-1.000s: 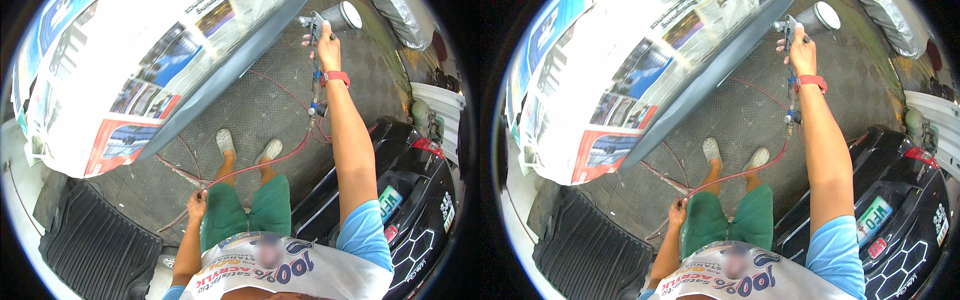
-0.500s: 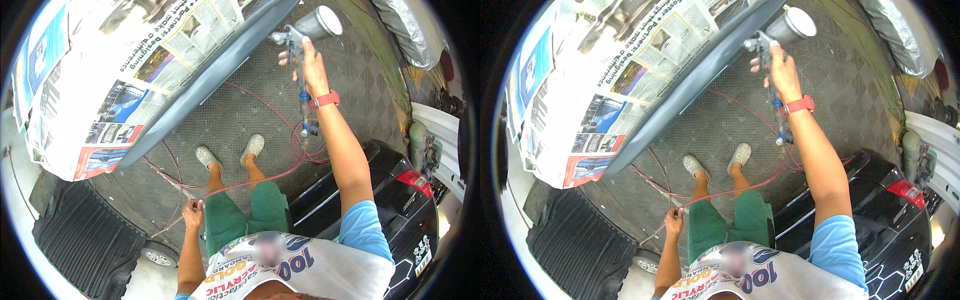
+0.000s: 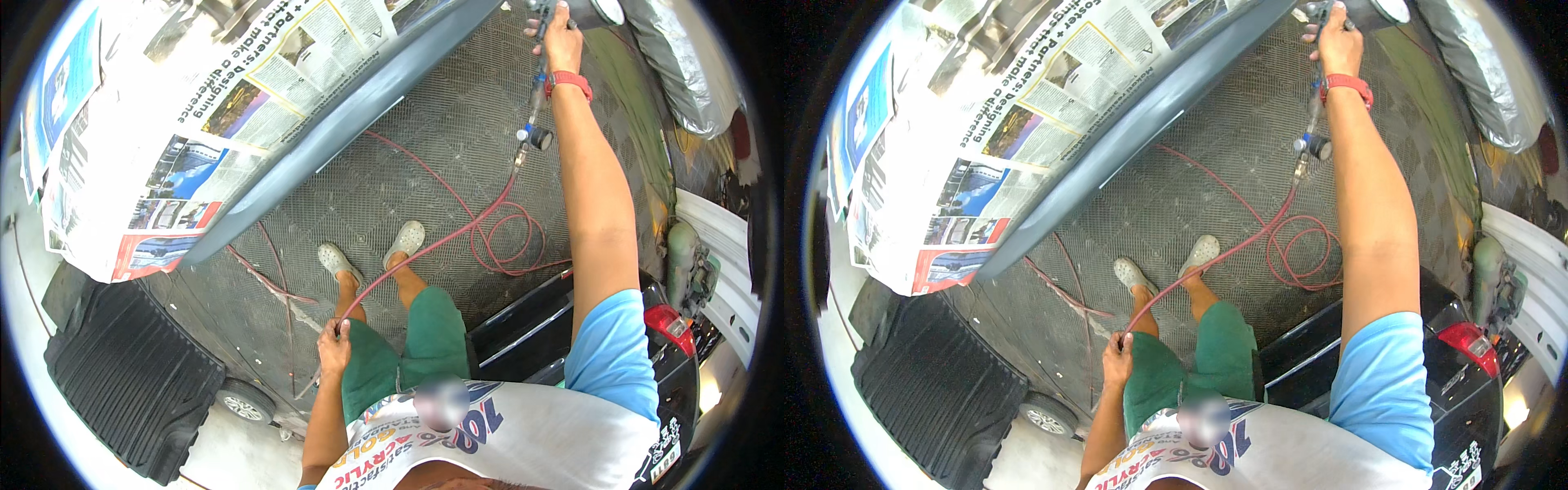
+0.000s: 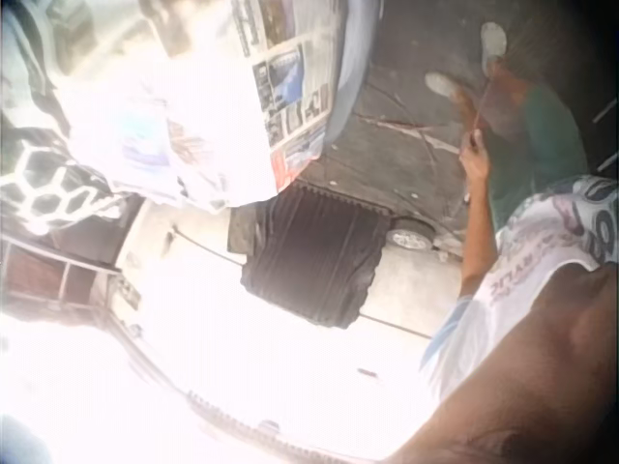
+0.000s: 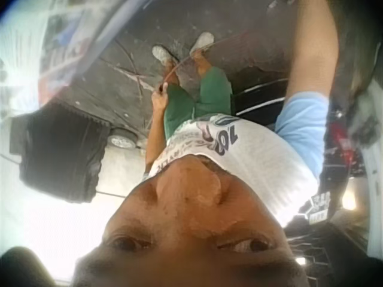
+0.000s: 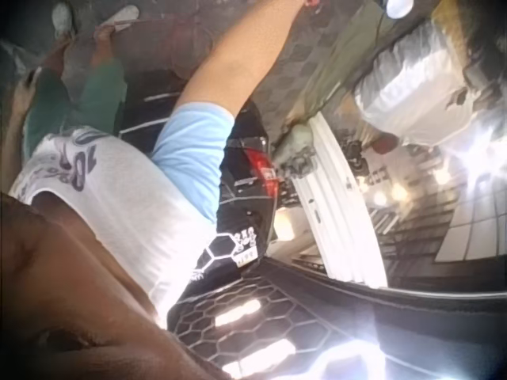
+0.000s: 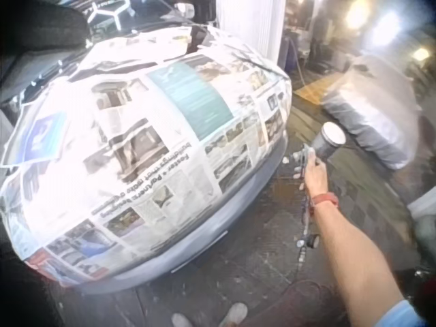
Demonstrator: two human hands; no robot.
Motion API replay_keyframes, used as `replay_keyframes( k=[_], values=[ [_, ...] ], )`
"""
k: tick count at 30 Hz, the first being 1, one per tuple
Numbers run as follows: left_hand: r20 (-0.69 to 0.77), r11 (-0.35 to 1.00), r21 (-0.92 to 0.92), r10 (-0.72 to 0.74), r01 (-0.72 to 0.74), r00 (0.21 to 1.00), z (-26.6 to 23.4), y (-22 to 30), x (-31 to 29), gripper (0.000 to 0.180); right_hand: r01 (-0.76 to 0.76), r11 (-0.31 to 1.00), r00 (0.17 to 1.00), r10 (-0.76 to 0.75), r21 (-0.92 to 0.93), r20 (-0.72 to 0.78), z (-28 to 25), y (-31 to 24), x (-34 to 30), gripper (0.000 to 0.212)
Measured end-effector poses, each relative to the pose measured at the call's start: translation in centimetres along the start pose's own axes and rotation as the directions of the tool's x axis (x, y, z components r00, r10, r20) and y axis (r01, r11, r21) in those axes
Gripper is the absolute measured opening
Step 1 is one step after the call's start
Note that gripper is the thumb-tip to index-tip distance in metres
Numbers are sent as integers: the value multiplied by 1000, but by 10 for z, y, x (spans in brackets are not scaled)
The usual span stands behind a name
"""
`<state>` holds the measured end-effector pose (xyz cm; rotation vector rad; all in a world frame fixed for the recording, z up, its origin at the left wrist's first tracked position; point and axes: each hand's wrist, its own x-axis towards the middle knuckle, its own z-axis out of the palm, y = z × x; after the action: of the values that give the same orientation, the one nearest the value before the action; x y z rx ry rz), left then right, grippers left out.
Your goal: The person uses a spray gun connected to a hose to apply paint to a car bumper. The bumper is positioned on a stand and partially covered with newspaper. The person moves the spray gun back and forth across the surface to ensure even coverage.
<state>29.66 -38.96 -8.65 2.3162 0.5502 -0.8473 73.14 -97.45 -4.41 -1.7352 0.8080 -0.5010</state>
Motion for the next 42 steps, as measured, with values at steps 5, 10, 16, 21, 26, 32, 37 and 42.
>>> replay_keyframes(
  k=[5, 10, 16, 21, 26, 32, 37, 42],
  values=[
    [19, 999, 34, -26, 25, 999, 5, 0, -5, 37, 67, 997, 997, -66, -25, 42, 7, 1, -7, 62],
    [-45, 999, 12, 45, -45, 998, 11, -37, -13, 30, 54, 990, 964, -18, -127, 267, 28, -6, -88, 67],
    [-288, 968, 251, 79, -4, 954, -18, -116, -22, 25, 0, 999, 857, 22, -43, 515, 64, -9, -230, 59],
    [-378, 918, 360, -20, 167, 926, -75, -182, -36, 30, -78, 996, 770, 85, -40, 633, 112, -24, -363, 52],
    [-381, 878, 330, -211, 346, 900, -139, -254, -69, 33, -93, 996, 708, 60, 9, 703, 175, -24, -491, 51],
    [-503, 892, 241, -221, 382, 835, -192, -383, -115, 31, -95, 995, 637, 59, 2, 768, 251, -47, -626, 57],
    [-559, 886, 220, -227, 407, 797, -221, -422, -131, 29, -49, 994, 576, -51, 96, 816, 296, -39, -698, 55],
    [-459, 868, 326, -201, 374, 865, -208, -421, -123, 34, -208, 977, 473, 142, -47, 869, 266, -40, -691, 55]
  ],
)
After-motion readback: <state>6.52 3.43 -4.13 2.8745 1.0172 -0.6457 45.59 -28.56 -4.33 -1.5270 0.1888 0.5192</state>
